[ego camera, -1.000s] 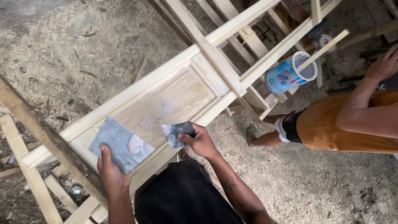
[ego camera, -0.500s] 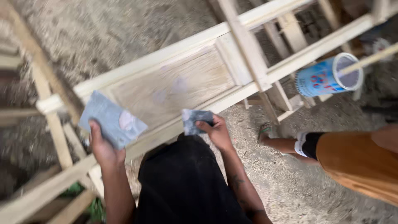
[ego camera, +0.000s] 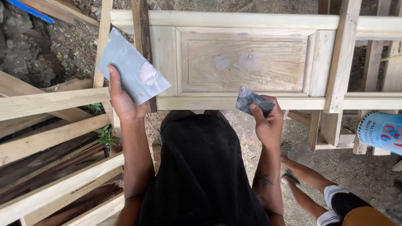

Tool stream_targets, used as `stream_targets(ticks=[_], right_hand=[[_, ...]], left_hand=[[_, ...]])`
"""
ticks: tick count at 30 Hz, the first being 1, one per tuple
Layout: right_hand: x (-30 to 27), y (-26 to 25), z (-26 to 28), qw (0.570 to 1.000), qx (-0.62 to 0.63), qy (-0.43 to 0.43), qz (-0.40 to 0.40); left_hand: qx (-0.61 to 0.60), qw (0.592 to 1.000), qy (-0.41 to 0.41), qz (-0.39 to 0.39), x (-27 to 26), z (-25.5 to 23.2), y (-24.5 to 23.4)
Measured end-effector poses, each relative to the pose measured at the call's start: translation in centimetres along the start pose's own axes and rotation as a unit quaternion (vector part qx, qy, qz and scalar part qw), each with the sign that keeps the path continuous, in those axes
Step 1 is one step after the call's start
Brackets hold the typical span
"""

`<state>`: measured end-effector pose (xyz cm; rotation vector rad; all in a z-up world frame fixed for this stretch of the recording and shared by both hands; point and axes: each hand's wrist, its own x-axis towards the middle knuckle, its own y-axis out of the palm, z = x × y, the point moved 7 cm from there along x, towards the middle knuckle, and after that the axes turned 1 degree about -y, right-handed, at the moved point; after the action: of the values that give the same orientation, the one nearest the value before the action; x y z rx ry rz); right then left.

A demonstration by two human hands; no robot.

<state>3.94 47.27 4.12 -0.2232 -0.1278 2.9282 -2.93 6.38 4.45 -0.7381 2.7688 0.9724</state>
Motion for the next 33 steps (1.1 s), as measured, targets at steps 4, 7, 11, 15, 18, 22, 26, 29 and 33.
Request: stream_targets(ticks=[4, 7, 11, 15, 18, 22, 26, 29, 33], right_hand=[[0.3, 0.9, 3.0, 0.997, -0.054, -0.053, 0.014], [-0.2, 2.1, 5.7, 0.99, -0.107, -0.082, 0.03], [-0.5, 5.4, 11.2, 0.939, -0.202, -0.255, 0.11], [-0.6, 8.2, 14.3, 0.854, -0.328, -0.37, 0.164], [-0.9, 9.5, 15.3, 0.812, -0.387, -0.396, 0.187], [-0.9, 10.2, 15.6, 0.788, -0.424, -0.404, 0.191], [-0.7, 10.3, 14.4, 0.768, -0.467, -0.396, 0.188], [-0.6, 9.4, 13.8, 0.763, -0.493, -0.377, 0.183], [-0.5, 7.2, 13.7, 0.778, -0.492, -0.344, 0.184]], left_hand=[[0.013, 1.0, -0.009, 0.009, -0.9, 1.5, -0.2], [0.024, 0.999, -0.029, -0.004, -1.7, 3.0, -0.6], [0.055, 0.997, -0.053, 0.026, -3.1, 5.2, 0.1], [0.137, 0.987, -0.081, 0.02, -3.8, 7.3, 0.8], [0.213, 0.973, -0.082, 0.036, -4.5, 8.5, 2.0], [0.27, 0.957, -0.054, 0.087, -5.3, 8.8, 4.5], [0.302, 0.945, -0.052, 0.115, -6.1, 9.0, 6.6], [0.277, 0.946, -0.116, 0.12, -6.7, 10.1, 7.9], [0.247, 0.955, -0.048, 0.157, -7.2, 11.3, 10.7]])
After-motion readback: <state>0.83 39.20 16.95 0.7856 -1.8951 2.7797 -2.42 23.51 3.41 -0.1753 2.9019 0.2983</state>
